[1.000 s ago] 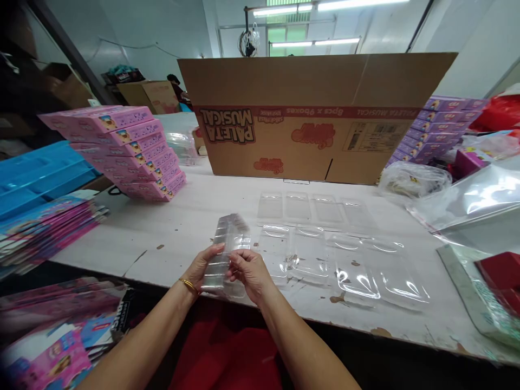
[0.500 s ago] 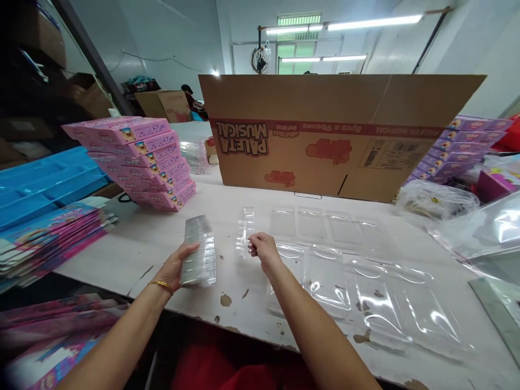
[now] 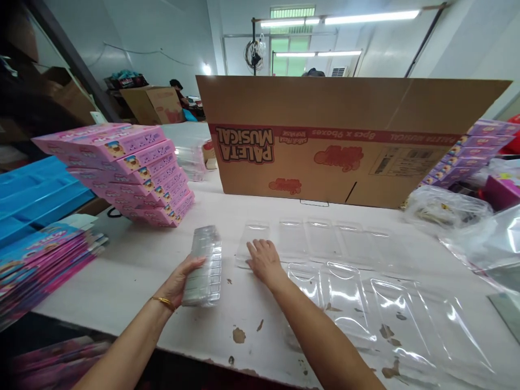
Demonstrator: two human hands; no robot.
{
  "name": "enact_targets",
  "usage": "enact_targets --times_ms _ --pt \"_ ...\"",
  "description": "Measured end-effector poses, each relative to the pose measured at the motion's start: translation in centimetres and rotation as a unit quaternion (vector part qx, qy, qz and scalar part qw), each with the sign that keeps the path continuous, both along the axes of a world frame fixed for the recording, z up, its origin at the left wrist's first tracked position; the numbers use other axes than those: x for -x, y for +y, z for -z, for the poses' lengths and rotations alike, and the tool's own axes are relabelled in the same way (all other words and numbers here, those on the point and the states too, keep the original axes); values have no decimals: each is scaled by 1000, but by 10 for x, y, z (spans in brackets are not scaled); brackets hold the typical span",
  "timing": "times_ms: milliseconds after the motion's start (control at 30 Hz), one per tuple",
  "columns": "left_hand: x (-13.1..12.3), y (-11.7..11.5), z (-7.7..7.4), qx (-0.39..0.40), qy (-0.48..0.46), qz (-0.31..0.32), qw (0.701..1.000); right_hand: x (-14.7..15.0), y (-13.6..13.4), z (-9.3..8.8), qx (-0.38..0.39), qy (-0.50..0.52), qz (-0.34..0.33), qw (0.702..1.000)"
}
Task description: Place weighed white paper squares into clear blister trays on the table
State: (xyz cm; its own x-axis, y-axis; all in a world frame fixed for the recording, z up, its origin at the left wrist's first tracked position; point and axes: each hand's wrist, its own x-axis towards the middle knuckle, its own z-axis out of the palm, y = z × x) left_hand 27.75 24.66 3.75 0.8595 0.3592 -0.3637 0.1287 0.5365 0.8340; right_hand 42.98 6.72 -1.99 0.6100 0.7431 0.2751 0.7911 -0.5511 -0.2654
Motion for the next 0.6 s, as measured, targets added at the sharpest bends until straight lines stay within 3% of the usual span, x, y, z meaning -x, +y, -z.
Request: enact_targets --times_ms 100,167,233,300,333,367,433,500,533,600 --pt "-4 -3 -7 9 15 22 1000 -3 4 10 67 -37 17 997" --pt "-1 -6 -10 18 28 31 999 -6 0 9 64 -31 42 997" --pt "6 -11 -9 26 34 31 999 2 -5 2 -3 8 41 999" --pt "14 -22 -5 35 30 27 999 26 -6 -9 -137 133 14 982" --pt "18 -29 -2 42 27 24 998 44 -5 -15 -214 229 -8 950" --pt "22 -36 1 50 24 21 998 63 -3 -20 -288 335 -28 897" --pt "29 -52 5 64 20 25 997 100 0 -26 -389 520 -43 759" --pt "36 -66 8 78 19 40 996 127 -1 -29 -448 622 -32 641" --pt "40 -71 9 87 21 49 995 136 -3 -29 -466 647 -28 603" --pt "46 -80 10 108 30 69 991 147 -11 -28 -485 668 -30 564"
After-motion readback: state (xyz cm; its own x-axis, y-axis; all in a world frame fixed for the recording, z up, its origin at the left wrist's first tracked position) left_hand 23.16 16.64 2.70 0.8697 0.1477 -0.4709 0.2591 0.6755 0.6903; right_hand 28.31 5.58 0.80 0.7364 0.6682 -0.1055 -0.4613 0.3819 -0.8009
